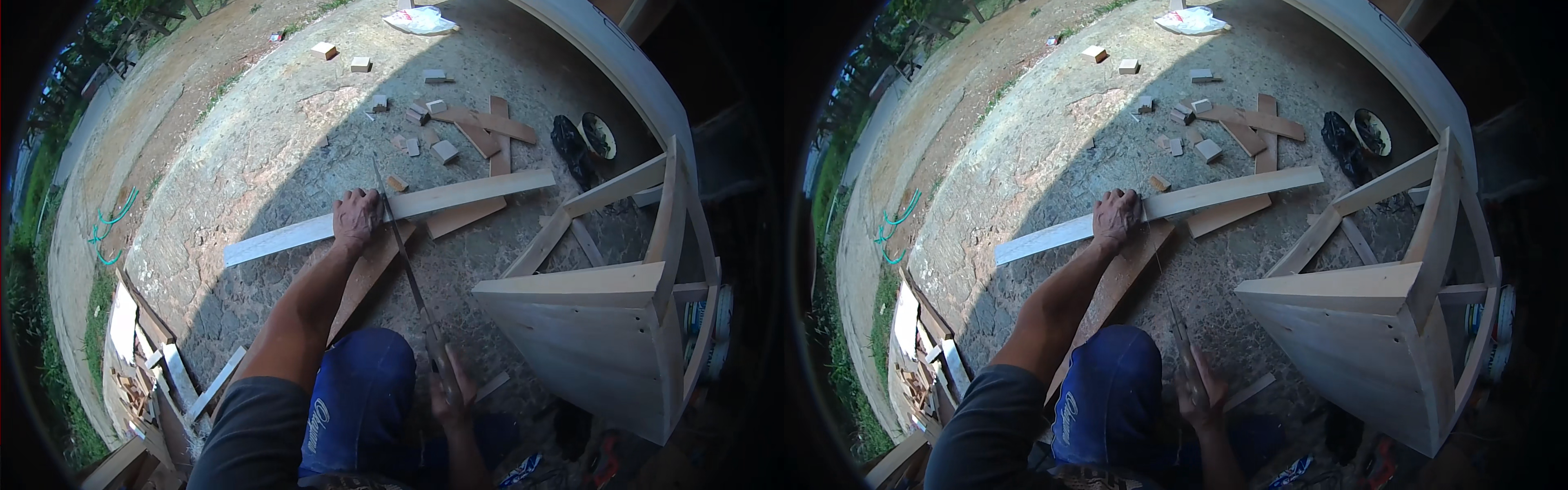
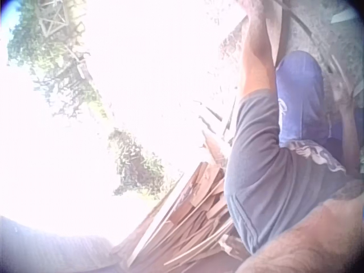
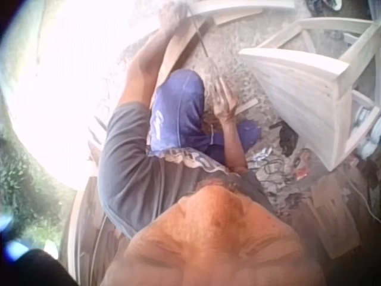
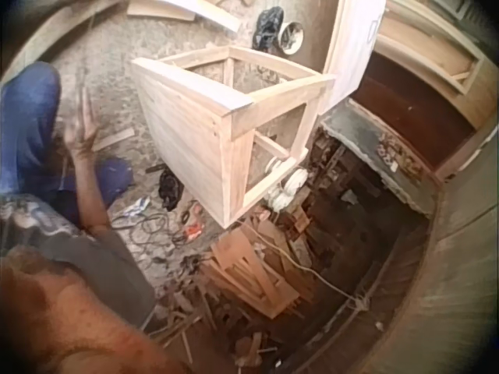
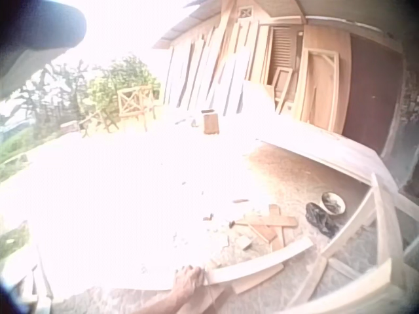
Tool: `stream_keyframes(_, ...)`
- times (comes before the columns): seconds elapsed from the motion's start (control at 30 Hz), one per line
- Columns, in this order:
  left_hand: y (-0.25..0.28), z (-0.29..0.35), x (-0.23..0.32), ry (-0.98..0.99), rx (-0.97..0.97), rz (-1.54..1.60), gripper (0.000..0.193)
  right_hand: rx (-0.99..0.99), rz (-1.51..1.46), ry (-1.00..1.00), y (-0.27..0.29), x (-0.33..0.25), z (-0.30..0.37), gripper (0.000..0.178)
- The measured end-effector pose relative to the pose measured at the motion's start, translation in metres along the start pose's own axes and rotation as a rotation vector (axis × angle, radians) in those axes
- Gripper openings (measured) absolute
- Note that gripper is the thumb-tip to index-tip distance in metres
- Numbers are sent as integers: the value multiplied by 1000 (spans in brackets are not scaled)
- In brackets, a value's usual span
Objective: The person assembles a wooden furniture frame by hammering nails into joints, measuring and marking wood pieces with a square and pencil, and fitting components together. They handle nails, a hammer, a square, and wooden planks throughout the process.
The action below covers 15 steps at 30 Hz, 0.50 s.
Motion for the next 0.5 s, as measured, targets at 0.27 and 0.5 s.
stream_keyframes(0.27, -1, -1, 13, -34, -12, 1, 22, 73, -1, 42, -36, 7, -78, 55)
stream_keyframes(0.5, -2, -2, 2, -21, -1, -26, 20, 42, 182, 151, -9, 7, 13, 51)
Point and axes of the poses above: each hand's wrist, its own z-axis away from the middle knuckle, its own y-axis out of the back of the hand, x = y × z, the point moved 10 cm from there along -z, towards the middle knuckle, and after that the axes turned 4 degrees about z, right-handed, at the moved point
